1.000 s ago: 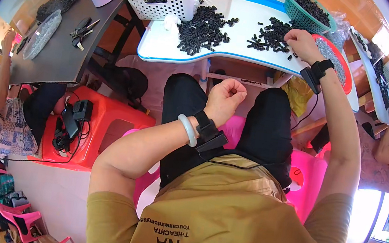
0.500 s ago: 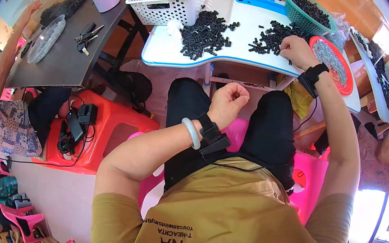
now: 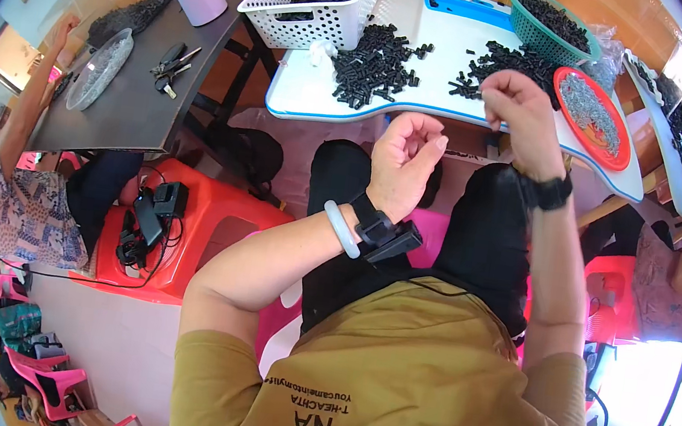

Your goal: Manually assemble small plastic components by inserting metal pins into them.

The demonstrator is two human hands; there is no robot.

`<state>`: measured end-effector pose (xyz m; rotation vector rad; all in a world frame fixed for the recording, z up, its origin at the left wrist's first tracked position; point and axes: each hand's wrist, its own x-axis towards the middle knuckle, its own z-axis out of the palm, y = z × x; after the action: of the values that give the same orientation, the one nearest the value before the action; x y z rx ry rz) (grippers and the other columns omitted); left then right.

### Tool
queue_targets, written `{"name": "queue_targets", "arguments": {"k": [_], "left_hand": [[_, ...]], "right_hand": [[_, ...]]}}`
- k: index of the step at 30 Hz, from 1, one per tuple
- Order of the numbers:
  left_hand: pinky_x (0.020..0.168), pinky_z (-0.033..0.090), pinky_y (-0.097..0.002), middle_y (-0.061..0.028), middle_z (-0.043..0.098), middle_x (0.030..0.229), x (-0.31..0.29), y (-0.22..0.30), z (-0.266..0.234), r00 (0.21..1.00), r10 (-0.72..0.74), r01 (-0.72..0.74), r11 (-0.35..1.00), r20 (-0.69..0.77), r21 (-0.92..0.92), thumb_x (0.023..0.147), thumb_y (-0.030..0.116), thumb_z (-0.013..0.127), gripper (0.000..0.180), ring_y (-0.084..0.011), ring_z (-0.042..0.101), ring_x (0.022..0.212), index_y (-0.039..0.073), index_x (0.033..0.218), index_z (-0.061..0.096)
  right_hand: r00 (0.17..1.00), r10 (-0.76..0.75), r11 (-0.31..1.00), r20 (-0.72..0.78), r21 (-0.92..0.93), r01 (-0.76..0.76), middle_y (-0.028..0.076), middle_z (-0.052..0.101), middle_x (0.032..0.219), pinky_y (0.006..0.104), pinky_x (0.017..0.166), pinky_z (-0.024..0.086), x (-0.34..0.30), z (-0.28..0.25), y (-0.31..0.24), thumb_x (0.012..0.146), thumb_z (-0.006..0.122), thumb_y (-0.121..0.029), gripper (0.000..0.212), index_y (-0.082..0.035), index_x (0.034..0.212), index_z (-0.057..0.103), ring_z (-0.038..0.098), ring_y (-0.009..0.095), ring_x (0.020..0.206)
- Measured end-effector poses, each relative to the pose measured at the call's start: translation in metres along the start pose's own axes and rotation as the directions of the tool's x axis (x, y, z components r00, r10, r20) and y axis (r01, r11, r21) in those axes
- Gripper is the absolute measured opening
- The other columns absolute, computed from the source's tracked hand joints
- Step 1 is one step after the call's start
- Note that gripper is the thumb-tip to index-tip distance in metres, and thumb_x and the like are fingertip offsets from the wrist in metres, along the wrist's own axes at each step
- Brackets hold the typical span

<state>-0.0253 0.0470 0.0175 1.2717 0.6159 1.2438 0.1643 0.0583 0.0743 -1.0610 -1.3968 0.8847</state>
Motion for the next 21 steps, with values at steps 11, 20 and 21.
{"name": "queue_targets", "arguments": {"k": [11,20,21], "left_hand": [[0.058,0.042,-0.0201,-0.0022,0.055,0.082,-0.025,0.044,0.018,0.918,0.342,-0.345,0.938,0.198,-0.022,0.078,0.000,0.068,0.023,-0.0072,0.052,0.065,0.000,0.099,0.058],[0.063,0.045,-0.0198,-0.0043,0.059,0.085,-0.042,0.067,0.024,0.920,0.339,-0.313,0.937,0.195,-0.154,0.084,0.002,0.064,0.014,-0.0089,0.056,0.072,-0.003,0.097,0.059],[0.062,0.044,-0.0190,-0.0035,0.059,0.086,-0.044,0.069,0.024,0.948,0.270,-0.237,0.952,0.167,-0.193,0.086,0.002,0.062,0.014,-0.0072,0.055,0.071,-0.003,0.098,0.058]], "right_hand": [[0.990,-0.138,0.951,-0.010,0.279,0.135,0.004,0.059,0.093,0.0200,0.067,0.046,-0.084,0.041,-0.047,0.084,0.057,0.005,0.020,0.001,0.104,0.056,0.057,0.007,0.078],[0.967,-0.234,0.851,-0.102,0.459,0.254,0.011,0.059,0.096,0.0254,0.068,0.050,-0.104,0.041,-0.058,0.085,0.059,-0.002,0.020,0.004,0.104,0.057,0.059,0.014,0.079],[0.958,-0.273,0.841,-0.086,0.462,0.281,0.011,0.059,0.096,0.0254,0.068,0.050,-0.104,0.040,-0.058,0.085,0.059,-0.002,0.020,0.004,0.104,0.057,0.059,0.014,0.079]]}}
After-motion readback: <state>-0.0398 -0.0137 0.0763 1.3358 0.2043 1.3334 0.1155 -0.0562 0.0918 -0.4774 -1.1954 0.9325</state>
